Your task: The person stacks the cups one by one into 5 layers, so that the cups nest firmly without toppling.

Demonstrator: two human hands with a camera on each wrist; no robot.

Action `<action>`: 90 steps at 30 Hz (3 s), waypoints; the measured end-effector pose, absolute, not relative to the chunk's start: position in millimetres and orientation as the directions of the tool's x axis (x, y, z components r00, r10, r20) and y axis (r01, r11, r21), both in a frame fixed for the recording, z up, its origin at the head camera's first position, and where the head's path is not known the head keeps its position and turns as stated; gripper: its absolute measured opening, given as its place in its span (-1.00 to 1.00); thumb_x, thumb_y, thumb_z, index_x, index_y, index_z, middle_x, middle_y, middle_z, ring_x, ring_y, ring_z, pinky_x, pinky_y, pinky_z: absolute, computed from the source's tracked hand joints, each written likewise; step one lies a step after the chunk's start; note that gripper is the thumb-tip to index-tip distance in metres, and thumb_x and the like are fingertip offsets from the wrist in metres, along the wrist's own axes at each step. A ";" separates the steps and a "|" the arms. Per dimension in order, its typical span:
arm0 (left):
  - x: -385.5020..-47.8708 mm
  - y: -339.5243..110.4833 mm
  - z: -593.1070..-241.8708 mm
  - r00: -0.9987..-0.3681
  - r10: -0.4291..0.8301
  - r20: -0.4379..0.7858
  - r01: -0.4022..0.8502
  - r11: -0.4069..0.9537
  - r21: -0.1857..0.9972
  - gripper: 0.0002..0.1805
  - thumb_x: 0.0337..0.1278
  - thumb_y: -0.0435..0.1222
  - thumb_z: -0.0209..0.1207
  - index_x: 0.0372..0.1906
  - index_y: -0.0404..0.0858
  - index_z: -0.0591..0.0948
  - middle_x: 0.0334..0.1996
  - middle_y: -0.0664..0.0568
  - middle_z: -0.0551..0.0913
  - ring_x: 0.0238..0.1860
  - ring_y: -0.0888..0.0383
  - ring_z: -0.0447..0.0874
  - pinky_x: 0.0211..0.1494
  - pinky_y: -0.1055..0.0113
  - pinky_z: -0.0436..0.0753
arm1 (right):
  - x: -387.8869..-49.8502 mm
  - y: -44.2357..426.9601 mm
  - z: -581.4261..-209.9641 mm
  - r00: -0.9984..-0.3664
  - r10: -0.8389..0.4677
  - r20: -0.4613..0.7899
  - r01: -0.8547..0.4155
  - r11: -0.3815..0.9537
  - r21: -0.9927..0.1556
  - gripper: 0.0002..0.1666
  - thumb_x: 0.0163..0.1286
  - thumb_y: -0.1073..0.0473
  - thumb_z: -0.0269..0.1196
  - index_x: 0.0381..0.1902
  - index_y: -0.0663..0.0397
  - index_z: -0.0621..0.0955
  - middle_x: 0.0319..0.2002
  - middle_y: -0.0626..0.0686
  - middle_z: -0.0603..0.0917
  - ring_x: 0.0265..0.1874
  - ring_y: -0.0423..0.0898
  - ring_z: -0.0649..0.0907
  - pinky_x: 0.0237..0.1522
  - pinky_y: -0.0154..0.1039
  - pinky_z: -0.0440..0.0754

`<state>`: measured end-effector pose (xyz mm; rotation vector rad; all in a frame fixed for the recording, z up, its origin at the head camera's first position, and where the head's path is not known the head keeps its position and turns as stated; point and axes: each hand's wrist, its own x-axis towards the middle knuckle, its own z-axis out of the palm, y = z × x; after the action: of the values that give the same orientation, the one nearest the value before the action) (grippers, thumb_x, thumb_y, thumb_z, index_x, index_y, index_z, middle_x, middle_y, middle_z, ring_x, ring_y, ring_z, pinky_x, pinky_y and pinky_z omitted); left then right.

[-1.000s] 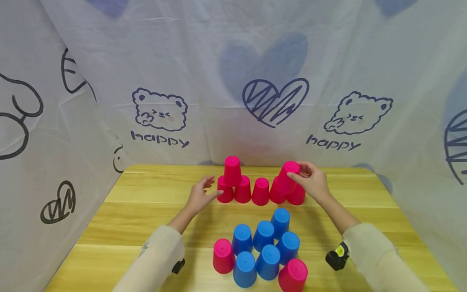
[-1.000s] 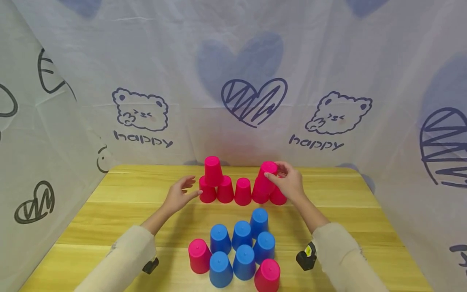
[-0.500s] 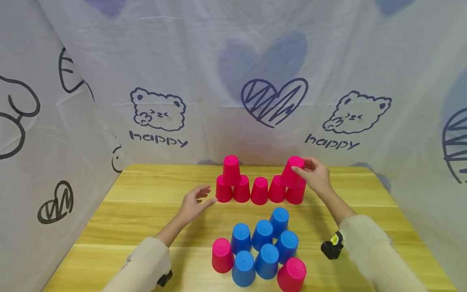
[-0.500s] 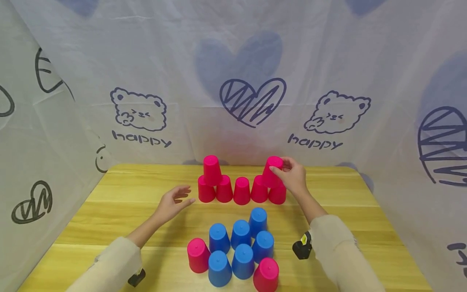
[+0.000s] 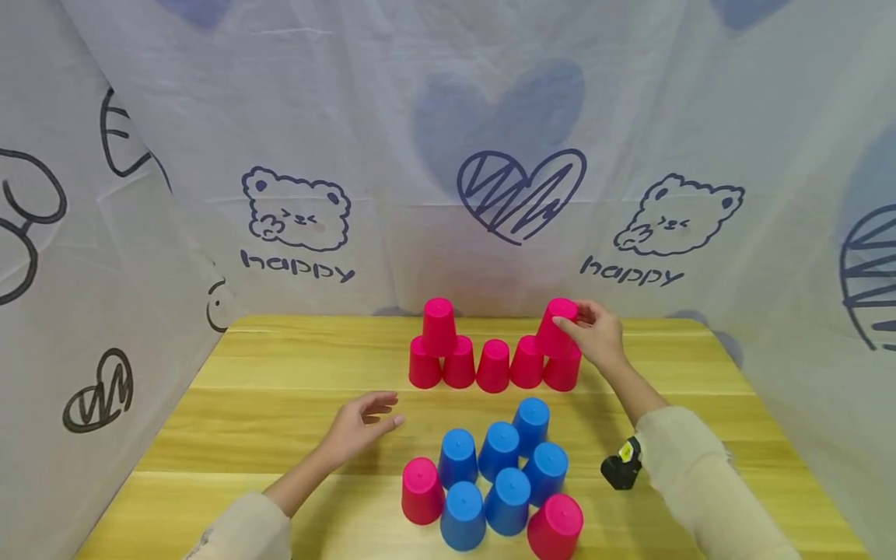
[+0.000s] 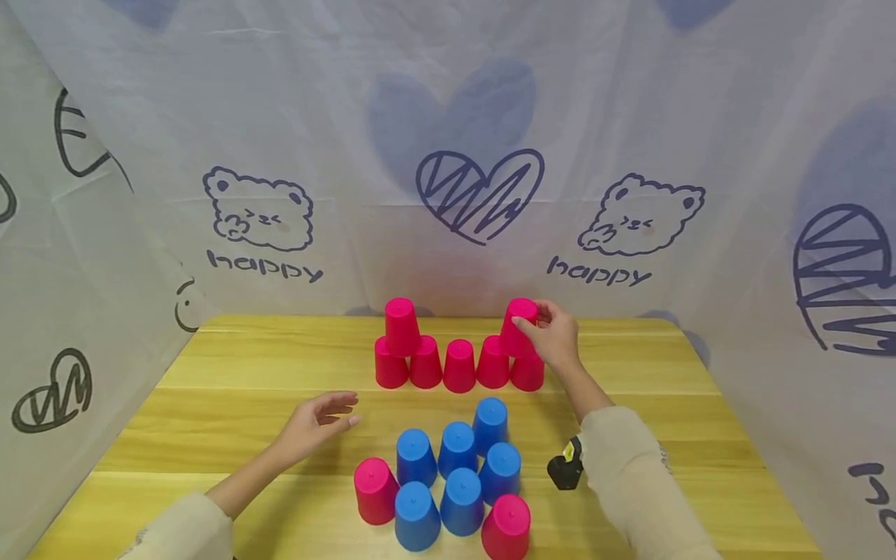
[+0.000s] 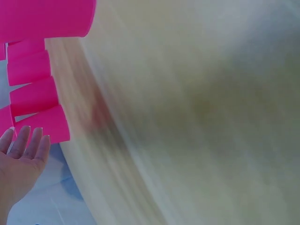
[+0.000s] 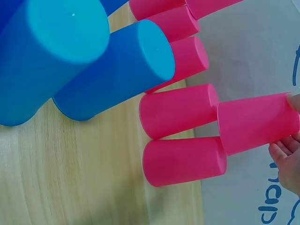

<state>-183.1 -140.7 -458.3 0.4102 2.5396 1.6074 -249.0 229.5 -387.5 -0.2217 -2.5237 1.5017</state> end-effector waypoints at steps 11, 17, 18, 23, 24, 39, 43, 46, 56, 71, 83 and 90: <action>-170.3 -137.4 -463.2 -0.945 0.317 0.079 0.202 0.376 0.904 -0.53 0.07 -0.30 0.24 0.07 -0.45 0.49 0.03 -0.33 0.56 0.07 -0.22 0.54 0.07 0.04 0.58 | -247.7 236.0 -390.5 -0.968 0.238 0.082 0.040 0.468 -0.883 -0.42 0.28 0.14 0.22 0.18 0.36 0.40 0.12 0.35 0.48 0.12 0.20 0.49 0.19 -0.04 0.48; -157.6 -132.6 -467.5 -0.957 0.287 0.044 0.146 0.346 0.927 -0.52 0.06 -0.27 0.26 0.07 -0.45 0.49 0.05 -0.32 0.55 0.10 -0.22 0.51 0.11 0.06 0.56 | -248.7 236.2 -393.3 -0.967 0.238 0.093 0.028 0.461 -0.887 -0.41 0.29 0.16 0.22 0.20 0.36 0.39 0.13 0.35 0.48 0.13 0.20 0.49 0.20 -0.05 0.47; -155.6 -132.0 -468.4 -0.958 0.283 0.039 0.139 0.341 0.930 -0.51 0.06 -0.27 0.26 0.07 -0.45 0.49 0.05 -0.33 0.55 0.10 -0.22 0.51 0.11 0.06 0.56 | -248.4 235.9 -393.1 -0.967 0.235 0.095 0.024 0.460 -0.888 -0.39 0.29 0.17 0.21 0.22 0.36 0.37 0.14 0.36 0.48 0.13 0.20 0.49 0.20 -0.05 0.46; -147.2 -129.6 -471.6 -0.960 0.280 0.029 0.127 0.338 0.933 -0.50 0.05 -0.26 0.26 0.07 -0.45 0.49 0.05 -0.32 0.55 0.10 -0.23 0.50 0.13 0.02 0.54 | -243.9 237.3 -391.1 -0.970 0.215 0.118 -0.004 0.467 -0.884 -0.32 0.27 0.16 0.23 0.26 0.38 0.32 0.19 0.36 0.44 0.17 0.20 0.47 0.23 -0.05 0.43; -146.0 -129.5 -472.0 -0.961 0.276 0.028 0.124 0.335 0.934 -0.50 0.05 -0.26 0.27 0.07 -0.45 0.49 0.05 -0.32 0.55 0.10 -0.23 0.50 0.13 0.01 0.53 | -242.7 238.4 -391.1 -0.969 0.211 0.129 -0.014 0.473 -0.881 -0.32 0.27 0.15 0.24 0.26 0.38 0.32 0.19 0.35 0.44 0.17 0.20 0.47 0.23 -0.04 0.43; -134.7 -128.2 -471.6 -0.970 0.242 0.013 0.086 0.296 0.951 -0.54 0.04 -0.28 0.27 0.05 -0.42 0.52 0.03 -0.31 0.56 0.09 -0.21 0.52 0.11 0.10 0.57 | -213.7 240.1 -390.9 -0.942 0.194 0.272 -0.140 0.508 -0.850 -0.40 0.25 0.12 0.26 0.17 0.31 0.43 0.13 0.28 0.53 0.13 0.14 0.52 0.17 -0.06 0.46; -130.4 -126.5 -471.1 -0.965 0.262 0.007 0.083 0.279 0.957 -0.53 0.03 -0.29 0.27 0.05 -0.43 0.51 0.04 -0.32 0.56 0.10 -0.23 0.51 0.13 0.02 0.54 | -204.5 239.1 -392.1 -0.950 0.182 0.253 -0.136 0.487 -0.863 -0.40 0.26 0.09 0.25 0.17 0.30 0.43 0.13 0.26 0.53 0.13 0.14 0.53 0.14 -0.23 0.48; -127.3 -125.9 -471.5 -0.959 0.283 0.012 0.091 0.269 0.959 -0.51 0.03 -0.28 0.27 0.07 -0.44 0.50 0.04 -0.32 0.55 0.10 -0.23 0.50 0.14 -0.01 0.53 | -196.8 238.6 -393.9 -0.956 0.163 0.246 -0.141 0.477 -0.867 -0.41 0.26 0.09 0.25 0.17 0.30 0.44 0.13 0.27 0.53 0.10 0.13 0.54 0.06 -0.48 0.48; -119.0 -123.6 -471.4 -0.948 0.318 0.030 0.118 0.260 0.958 -0.50 0.03 -0.27 0.28 0.07 -0.43 0.49 0.04 -0.30 0.56 0.07 -0.22 0.51 0.12 0.10 0.56 | -168.3 235.1 -403.2 -0.955 0.090 0.283 -0.219 0.431 -0.875 -0.51 0.26 0.17 0.24 0.10 0.32 0.49 0.06 0.35 0.54 -0.13 -0.54 0.53 -0.10 -0.69 0.46; -110.2 -123.6 -477.3 -0.928 0.372 0.013 0.134 0.301 0.944 -0.41 -0.06 -0.20 0.35 0.10 -0.35 0.49 0.05 -0.16 0.58 0.05 -0.07 0.54 0.12 0.05 0.55 | -122.6 217.4 -425.8 -0.936 -0.057 0.348 -0.343 0.380 -0.859 -0.58 0.20 0.34 0.26 0.04 0.33 0.52 0.00 0.34 0.59 -0.05 -0.56 0.53 -0.04 -0.66 0.46; -106.0 -118.1 -484.7 -0.925 0.375 -0.053 0.076 0.323 0.943 -0.42 -0.09 -0.12 0.36 0.08 -0.28 0.50 -0.04 -0.04 0.61 0.03 -0.01 0.52 0.06 0.15 0.53 | -70.6 206.7 -445.6 -0.947 -0.022 0.320 -0.302 0.395 -0.867 -0.57 0.09 0.37 0.34 -0.02 0.24 0.56 -0.08 0.19 0.66 -0.06 -0.49 0.57 -0.05 -0.64 0.48; -108.5 -119.8 -489.8 -0.934 0.357 -0.016 0.110 0.331 0.937 -0.45 -0.11 -0.14 0.37 0.05 -0.21 0.53 -0.07 0.00 0.63 -0.04 0.18 0.55 0.03 0.33 0.56 | -50.9 203.3 -450.2 -0.976 0.083 0.203 -0.147 0.437 -0.888 -0.54 0.08 0.29 0.37 -0.01 0.10 0.58 -0.07 0.02 0.68 -0.08 -0.48 0.57 -0.03 -0.60 0.49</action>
<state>-108.5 -119.8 -489.8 0.4248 2.3752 1.6453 -50.9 203.3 -450.2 0.0558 -2.4725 1.5602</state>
